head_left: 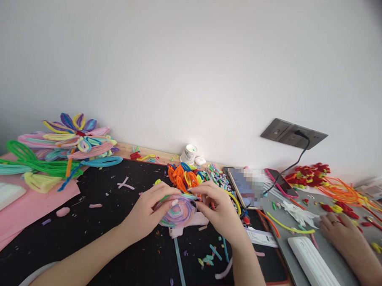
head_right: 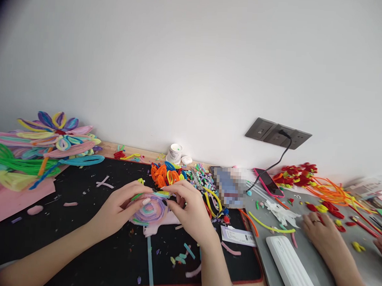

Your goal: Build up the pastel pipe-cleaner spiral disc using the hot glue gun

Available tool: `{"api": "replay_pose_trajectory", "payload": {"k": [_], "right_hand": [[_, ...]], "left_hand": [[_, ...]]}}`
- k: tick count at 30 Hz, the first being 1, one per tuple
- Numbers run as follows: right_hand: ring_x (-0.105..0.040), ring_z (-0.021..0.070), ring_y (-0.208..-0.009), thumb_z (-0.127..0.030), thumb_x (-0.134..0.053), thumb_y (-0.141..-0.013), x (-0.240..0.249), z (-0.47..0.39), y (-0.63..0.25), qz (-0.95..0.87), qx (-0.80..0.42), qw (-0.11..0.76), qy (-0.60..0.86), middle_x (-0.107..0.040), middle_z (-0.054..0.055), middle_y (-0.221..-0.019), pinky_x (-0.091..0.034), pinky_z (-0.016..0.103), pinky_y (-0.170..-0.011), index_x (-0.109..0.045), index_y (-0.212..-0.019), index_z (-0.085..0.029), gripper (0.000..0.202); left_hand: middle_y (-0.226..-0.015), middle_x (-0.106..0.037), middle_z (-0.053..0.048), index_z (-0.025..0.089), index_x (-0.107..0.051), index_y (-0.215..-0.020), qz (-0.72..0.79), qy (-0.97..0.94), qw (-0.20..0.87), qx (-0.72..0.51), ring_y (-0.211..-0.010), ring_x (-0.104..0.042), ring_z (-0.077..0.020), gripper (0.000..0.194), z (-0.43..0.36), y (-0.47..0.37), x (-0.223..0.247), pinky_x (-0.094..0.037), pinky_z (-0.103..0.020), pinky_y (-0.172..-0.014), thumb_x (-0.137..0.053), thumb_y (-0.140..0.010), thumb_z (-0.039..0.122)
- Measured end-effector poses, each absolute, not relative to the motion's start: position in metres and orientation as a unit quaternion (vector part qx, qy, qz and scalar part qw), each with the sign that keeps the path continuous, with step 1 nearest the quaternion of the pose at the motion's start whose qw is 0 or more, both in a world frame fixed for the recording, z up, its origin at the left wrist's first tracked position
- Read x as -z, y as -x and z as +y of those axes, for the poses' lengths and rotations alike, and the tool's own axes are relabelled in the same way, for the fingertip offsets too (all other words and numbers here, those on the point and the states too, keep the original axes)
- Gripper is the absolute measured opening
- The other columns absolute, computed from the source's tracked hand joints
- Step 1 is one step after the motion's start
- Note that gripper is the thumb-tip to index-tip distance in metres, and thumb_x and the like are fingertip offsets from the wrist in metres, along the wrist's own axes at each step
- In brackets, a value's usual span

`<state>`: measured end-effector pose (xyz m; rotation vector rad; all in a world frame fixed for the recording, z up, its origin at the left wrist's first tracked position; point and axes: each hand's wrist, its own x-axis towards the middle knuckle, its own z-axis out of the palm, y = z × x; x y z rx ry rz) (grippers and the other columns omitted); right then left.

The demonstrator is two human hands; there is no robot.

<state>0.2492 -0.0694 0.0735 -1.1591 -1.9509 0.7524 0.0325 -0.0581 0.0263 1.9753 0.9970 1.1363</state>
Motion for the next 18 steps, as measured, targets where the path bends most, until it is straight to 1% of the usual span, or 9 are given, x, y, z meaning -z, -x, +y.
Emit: {"api": "replay_pose_trajectory", "payload": {"k": [3, 6, 9, 13, 15, 18], "right_hand": [[-0.052, 0.0127, -0.069, -0.006, -0.057, -0.083, -0.0723, -0.0679, -0.2528, -0.748, -0.276, 0.389, 0.461, -0.063, 0.002, -0.090, -0.042, 0.024, -0.062, -0.070, -0.103, -0.022, 0.028], [-0.054, 0.0134, -0.070, -0.010, -0.053, -0.086, -0.0697, -0.0668, -0.2554, -0.738, -0.271, 0.396, 0.475, -0.065, 0.003, -0.089, -0.043, 0.025, -0.063, -0.069, -0.103, -0.021, 0.026], [-0.058, 0.0149, -0.074, -0.014, -0.050, -0.088, -0.0678, -0.0661, -0.2560, -0.723, -0.282, 0.399, 0.489, -0.068, 0.004, -0.093, -0.044, 0.026, -0.065, -0.070, -0.104, -0.021, 0.027], [-0.061, 0.0169, -0.079, -0.019, -0.053, -0.086, -0.0676, -0.0649, -0.2538, -0.682, -0.326, 0.414, 0.508, -0.071, 0.006, -0.097, -0.045, 0.026, -0.065, -0.071, -0.100, -0.019, 0.023], [-0.060, 0.0156, -0.072, -0.023, -0.055, -0.085, -0.0678, -0.0640, -0.2526, -0.648, -0.362, 0.428, 0.515, -0.070, 0.006, -0.090, -0.043, 0.025, -0.061, -0.071, -0.099, -0.018, 0.022], [-0.051, 0.0115, -0.057, -0.031, -0.060, -0.084, -0.0672, -0.0619, -0.2526, -0.587, -0.420, 0.459, 0.519, -0.067, 0.003, -0.076, -0.039, 0.023, -0.053, -0.070, -0.098, -0.016, 0.023]], "left_hand": [[-0.098, -0.065, -0.004, 0.024, -0.068, -0.104, 0.384, -0.748, 0.330, -0.429, -0.092, -0.061, -0.0174, 0.019, -0.0577, -0.0326, -0.0268, -0.048, -0.027, -0.082, -0.052, -0.094, 0.025], [-0.097, -0.064, -0.004, 0.024, -0.068, -0.104, 0.388, -0.745, 0.336, -0.427, -0.091, -0.061, -0.0171, 0.019, -0.0570, -0.0328, -0.0262, -0.047, -0.027, -0.080, -0.051, -0.094, 0.025], [-0.097, -0.063, -0.004, 0.024, -0.068, -0.105, 0.388, -0.741, 0.337, -0.432, -0.090, -0.062, -0.0168, 0.020, -0.0561, -0.0325, -0.0247, -0.048, -0.027, -0.078, -0.051, -0.094, 0.026], [-0.096, -0.062, -0.003, 0.024, -0.068, -0.104, 0.382, -0.742, 0.330, -0.440, -0.089, -0.062, -0.0158, 0.020, -0.0546, -0.0320, -0.0230, -0.048, -0.025, -0.077, -0.052, -0.093, 0.024], [-0.096, -0.062, -0.003, 0.024, -0.068, -0.103, 0.381, -0.743, 0.324, -0.443, -0.088, -0.062, -0.0155, 0.019, -0.0542, -0.0320, -0.0228, -0.048, -0.024, -0.077, -0.052, -0.093, 0.024], [-0.096, -0.063, -0.003, 0.023, -0.068, -0.102, 0.378, -0.745, 0.322, -0.446, -0.089, -0.062, -0.0153, 0.019, -0.0541, -0.0321, -0.0231, -0.048, -0.024, -0.077, -0.052, -0.093, 0.023]]}}
